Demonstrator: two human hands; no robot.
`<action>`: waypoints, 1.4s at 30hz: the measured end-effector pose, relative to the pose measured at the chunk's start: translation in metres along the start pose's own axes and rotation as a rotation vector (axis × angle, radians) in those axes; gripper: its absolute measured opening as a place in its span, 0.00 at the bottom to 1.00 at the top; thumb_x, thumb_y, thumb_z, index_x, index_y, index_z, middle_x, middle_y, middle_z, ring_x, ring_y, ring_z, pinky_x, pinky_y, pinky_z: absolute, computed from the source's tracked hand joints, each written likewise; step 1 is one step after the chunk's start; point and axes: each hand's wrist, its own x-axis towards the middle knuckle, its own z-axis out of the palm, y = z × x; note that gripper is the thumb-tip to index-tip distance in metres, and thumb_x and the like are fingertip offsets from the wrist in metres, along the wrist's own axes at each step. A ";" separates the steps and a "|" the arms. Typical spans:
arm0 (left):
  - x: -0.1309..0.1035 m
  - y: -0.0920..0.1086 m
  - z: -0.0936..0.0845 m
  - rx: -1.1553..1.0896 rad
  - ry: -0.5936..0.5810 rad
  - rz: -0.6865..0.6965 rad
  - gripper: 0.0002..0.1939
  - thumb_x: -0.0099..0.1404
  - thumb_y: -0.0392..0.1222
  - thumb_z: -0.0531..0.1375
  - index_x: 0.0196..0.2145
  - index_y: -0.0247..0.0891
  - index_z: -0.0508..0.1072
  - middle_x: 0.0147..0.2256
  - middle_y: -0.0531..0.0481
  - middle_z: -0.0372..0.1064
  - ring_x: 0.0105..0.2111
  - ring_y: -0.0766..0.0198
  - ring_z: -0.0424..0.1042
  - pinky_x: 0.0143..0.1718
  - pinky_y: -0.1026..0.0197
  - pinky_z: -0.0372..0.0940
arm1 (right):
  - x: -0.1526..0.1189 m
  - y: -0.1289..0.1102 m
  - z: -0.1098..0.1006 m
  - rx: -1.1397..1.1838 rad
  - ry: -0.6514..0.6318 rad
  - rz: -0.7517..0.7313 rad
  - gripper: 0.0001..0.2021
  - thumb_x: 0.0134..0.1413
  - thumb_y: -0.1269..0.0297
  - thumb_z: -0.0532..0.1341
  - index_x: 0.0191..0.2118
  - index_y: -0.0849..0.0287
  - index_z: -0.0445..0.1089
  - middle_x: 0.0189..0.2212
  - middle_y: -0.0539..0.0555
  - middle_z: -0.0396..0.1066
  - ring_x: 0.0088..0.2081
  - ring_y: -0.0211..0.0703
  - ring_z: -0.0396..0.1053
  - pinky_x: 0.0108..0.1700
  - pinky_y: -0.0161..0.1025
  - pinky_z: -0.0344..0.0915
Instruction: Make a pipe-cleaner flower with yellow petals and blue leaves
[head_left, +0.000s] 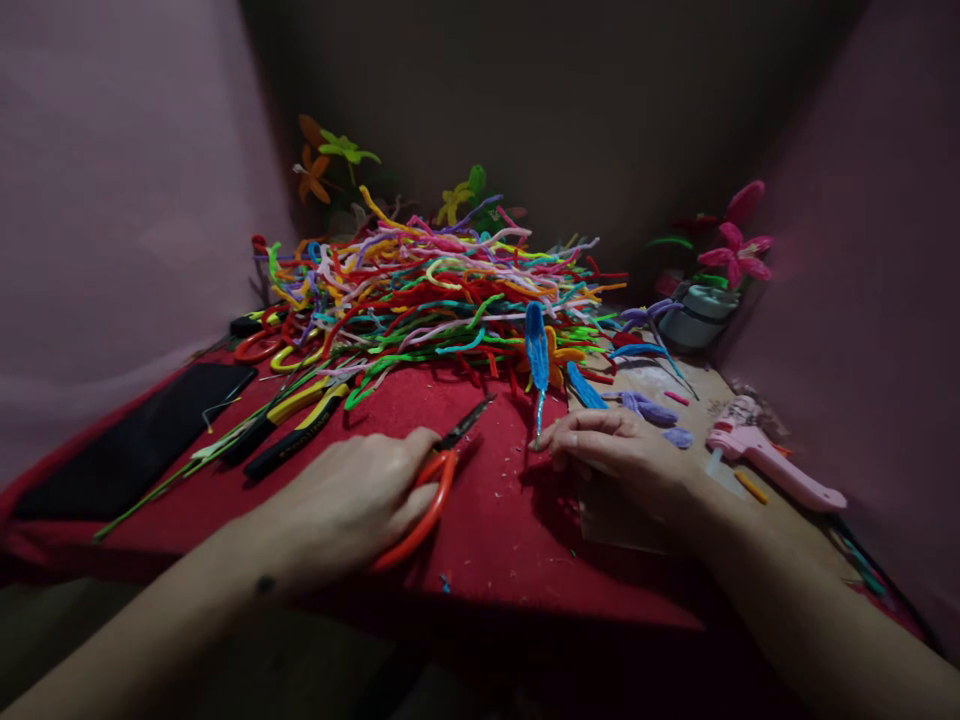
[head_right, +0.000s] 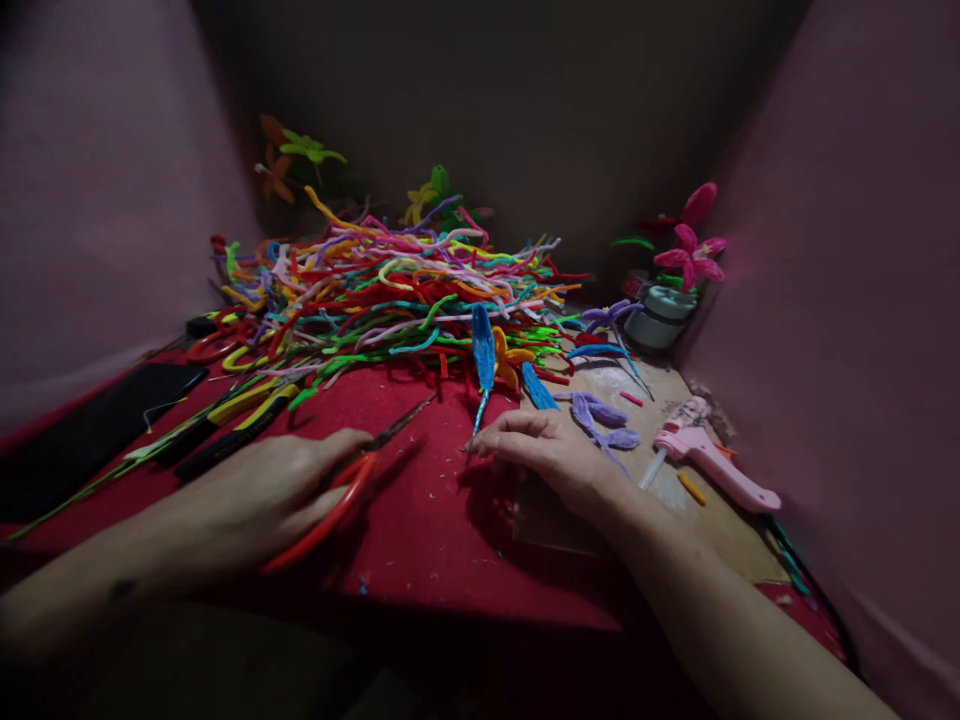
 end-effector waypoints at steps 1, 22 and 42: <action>0.005 -0.005 -0.002 0.242 0.026 -0.023 0.15 0.59 0.51 0.52 0.35 0.37 0.69 0.25 0.47 0.67 0.25 0.61 0.65 0.27 0.62 0.56 | 0.000 0.000 0.000 -0.003 0.002 -0.002 0.09 0.49 0.59 0.61 0.29 0.58 0.74 0.30 0.52 0.71 0.25 0.34 0.58 0.27 0.34 0.51; 0.092 0.038 0.044 -0.806 -0.315 -0.063 0.15 0.52 0.47 0.61 0.19 0.34 0.64 0.12 0.58 0.55 0.11 0.76 0.49 0.13 0.69 0.41 | -0.003 -0.008 0.001 -0.008 -0.037 0.003 0.10 0.47 0.58 0.61 0.27 0.61 0.73 0.24 0.51 0.69 0.26 0.35 0.60 0.29 0.34 0.54; 0.079 0.035 0.054 0.180 0.294 0.371 0.25 0.62 0.34 0.47 0.57 0.29 0.52 0.40 0.36 0.68 0.37 0.54 0.70 0.38 0.55 0.62 | -0.003 -0.002 -0.010 0.147 -0.150 -0.089 0.10 0.49 0.62 0.59 0.30 0.63 0.74 0.27 0.55 0.71 0.27 0.37 0.64 0.29 0.35 0.57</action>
